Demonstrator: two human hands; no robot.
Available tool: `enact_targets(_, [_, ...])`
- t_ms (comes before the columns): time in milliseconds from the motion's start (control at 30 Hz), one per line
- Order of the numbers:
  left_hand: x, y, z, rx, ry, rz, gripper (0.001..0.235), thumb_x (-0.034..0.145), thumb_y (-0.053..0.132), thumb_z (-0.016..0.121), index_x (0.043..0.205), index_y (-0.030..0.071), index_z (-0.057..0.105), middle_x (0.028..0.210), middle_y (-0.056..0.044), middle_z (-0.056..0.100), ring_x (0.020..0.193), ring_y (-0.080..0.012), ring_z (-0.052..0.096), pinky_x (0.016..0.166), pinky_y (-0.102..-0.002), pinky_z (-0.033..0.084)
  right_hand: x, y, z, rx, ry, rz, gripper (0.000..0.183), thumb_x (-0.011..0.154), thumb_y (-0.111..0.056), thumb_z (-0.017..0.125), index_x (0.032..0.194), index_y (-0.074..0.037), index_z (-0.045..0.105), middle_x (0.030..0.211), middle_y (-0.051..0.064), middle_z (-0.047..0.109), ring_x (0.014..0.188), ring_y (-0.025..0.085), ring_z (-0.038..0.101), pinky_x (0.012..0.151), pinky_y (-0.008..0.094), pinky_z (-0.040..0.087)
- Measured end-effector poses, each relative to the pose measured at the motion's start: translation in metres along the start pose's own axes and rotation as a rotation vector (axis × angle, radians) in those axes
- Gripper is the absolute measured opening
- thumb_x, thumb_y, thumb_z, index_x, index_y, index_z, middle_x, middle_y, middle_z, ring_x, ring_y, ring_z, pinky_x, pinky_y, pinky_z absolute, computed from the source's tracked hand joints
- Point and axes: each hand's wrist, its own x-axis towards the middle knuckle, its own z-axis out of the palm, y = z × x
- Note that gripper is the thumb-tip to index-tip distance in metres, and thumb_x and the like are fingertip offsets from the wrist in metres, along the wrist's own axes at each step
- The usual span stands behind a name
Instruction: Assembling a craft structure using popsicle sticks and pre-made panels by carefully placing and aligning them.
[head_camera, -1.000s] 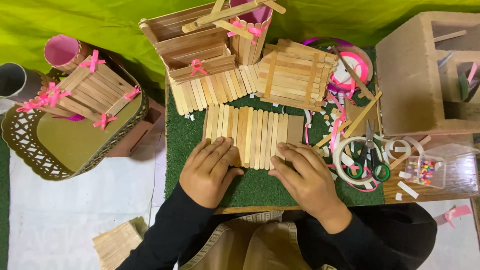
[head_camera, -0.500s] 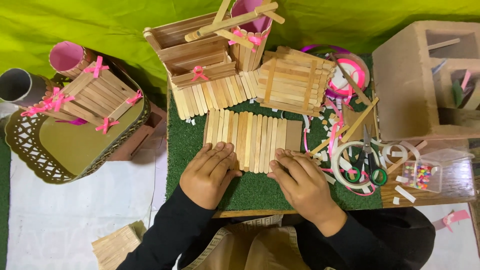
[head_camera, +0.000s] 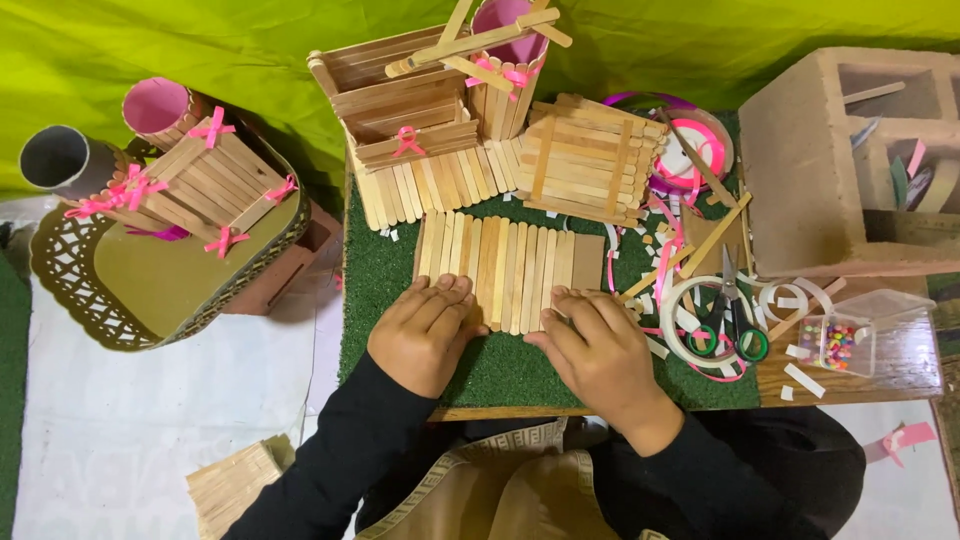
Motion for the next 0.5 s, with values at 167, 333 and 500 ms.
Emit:
enact_targets(167, [0.002,0.005,-0.001,0.06,0.013,0.005,0.017,0.084,0.024,0.085,0.093,0.012,0.079,0.095,-0.001,0.078,0.091,-0.0206,0.076,0.099,-0.036,0.057,-0.002,-0.001,-0.001,-0.01,-0.014,0.022,0.017,0.087,-0.022,0.082,0.09,-0.007,0.076,0.095,0.013,0.07,0.086,0.03,0.068,0.082,0.043,0.059])
enact_targets(333, [0.007,0.007,-0.006,0.113,0.025,0.025,0.011,0.085,0.02,0.083,0.093,0.013,0.079,0.095,-0.001,0.078,0.092,-0.02,0.076,0.099,-0.036,0.058,0.0,0.002,-0.008,0.056,-0.038,0.029,0.021,0.087,-0.024,0.08,0.095,-0.006,0.074,0.101,0.015,0.069,0.092,0.033,0.068,0.086,0.046,0.056])
enact_targets(500, [0.018,0.009,-0.014,-0.033,-0.054,-0.021,0.032,0.079,0.031,0.089,0.097,0.007,0.076,0.11,-0.006,0.076,0.115,-0.0289,0.07,0.114,-0.053,0.043,0.002,0.024,-0.028,0.257,-0.078,0.166,0.009,0.086,-0.013,0.077,0.095,-0.011,0.077,0.104,0.009,0.07,0.094,0.032,0.069,0.085,0.046,0.056])
